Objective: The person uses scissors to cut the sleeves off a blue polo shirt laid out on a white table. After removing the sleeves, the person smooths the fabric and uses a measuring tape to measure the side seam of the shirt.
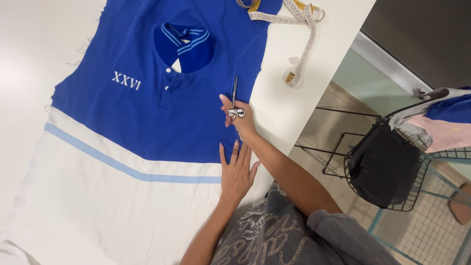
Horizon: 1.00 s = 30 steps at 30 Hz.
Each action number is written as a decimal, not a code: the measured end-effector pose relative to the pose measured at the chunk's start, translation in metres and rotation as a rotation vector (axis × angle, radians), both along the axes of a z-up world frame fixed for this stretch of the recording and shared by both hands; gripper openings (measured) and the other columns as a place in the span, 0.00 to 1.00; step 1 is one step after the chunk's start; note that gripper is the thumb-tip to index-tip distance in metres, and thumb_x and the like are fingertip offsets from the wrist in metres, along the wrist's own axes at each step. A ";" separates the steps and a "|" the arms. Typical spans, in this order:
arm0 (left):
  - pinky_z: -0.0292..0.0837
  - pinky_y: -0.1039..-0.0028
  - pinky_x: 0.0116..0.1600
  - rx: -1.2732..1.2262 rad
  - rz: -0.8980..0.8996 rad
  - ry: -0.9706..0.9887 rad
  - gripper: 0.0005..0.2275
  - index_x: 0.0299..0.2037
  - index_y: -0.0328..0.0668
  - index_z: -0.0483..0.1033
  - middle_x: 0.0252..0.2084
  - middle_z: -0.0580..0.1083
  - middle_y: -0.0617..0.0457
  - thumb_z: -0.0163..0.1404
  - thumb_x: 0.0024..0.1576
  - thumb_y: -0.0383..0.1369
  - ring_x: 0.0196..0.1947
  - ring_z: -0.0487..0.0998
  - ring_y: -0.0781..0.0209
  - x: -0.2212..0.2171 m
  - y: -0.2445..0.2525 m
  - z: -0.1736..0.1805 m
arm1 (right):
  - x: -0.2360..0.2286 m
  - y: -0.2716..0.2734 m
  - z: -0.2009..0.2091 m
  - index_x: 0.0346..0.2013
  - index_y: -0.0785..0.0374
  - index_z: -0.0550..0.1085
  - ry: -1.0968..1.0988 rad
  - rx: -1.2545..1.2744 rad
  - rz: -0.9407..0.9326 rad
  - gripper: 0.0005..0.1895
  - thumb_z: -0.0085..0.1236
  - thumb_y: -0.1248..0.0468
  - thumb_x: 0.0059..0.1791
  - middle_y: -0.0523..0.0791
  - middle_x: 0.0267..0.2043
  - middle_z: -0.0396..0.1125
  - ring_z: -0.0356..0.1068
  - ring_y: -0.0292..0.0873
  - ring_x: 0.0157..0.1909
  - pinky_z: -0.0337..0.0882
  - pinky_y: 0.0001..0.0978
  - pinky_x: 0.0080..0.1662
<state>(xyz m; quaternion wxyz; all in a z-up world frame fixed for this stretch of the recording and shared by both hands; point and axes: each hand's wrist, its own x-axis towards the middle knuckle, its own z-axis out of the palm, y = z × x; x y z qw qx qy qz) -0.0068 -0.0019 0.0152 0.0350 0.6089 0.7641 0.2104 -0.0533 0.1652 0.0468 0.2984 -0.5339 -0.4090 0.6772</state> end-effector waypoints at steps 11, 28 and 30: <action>0.39 0.31 0.83 0.018 0.000 0.002 0.27 0.75 0.44 0.65 0.75 0.66 0.50 0.36 0.72 0.52 0.75 0.64 0.48 -0.002 0.000 0.003 | -0.005 0.009 -0.001 0.31 0.72 0.80 -0.004 0.028 -0.009 0.23 0.77 0.53 0.49 0.44 0.21 0.65 0.65 0.34 0.18 0.73 0.28 0.19; 0.38 0.33 0.84 -0.028 0.015 0.075 0.29 0.80 0.46 0.58 0.83 0.56 0.54 0.32 0.73 0.53 0.72 0.66 0.52 -0.001 0.002 0.016 | -0.008 0.042 -0.016 0.30 0.73 0.80 0.018 0.012 -0.009 0.23 0.79 0.53 0.47 0.46 0.21 0.66 0.65 0.35 0.17 0.73 0.29 0.18; 0.36 0.34 0.84 -0.042 0.016 0.079 0.30 0.80 0.47 0.56 0.84 0.54 0.55 0.31 0.73 0.53 0.72 0.64 0.52 -0.001 0.001 0.016 | -0.010 0.049 -0.011 0.30 0.73 0.80 0.017 0.015 0.008 0.25 0.77 0.51 0.48 0.46 0.21 0.65 0.65 0.36 0.17 0.74 0.31 0.19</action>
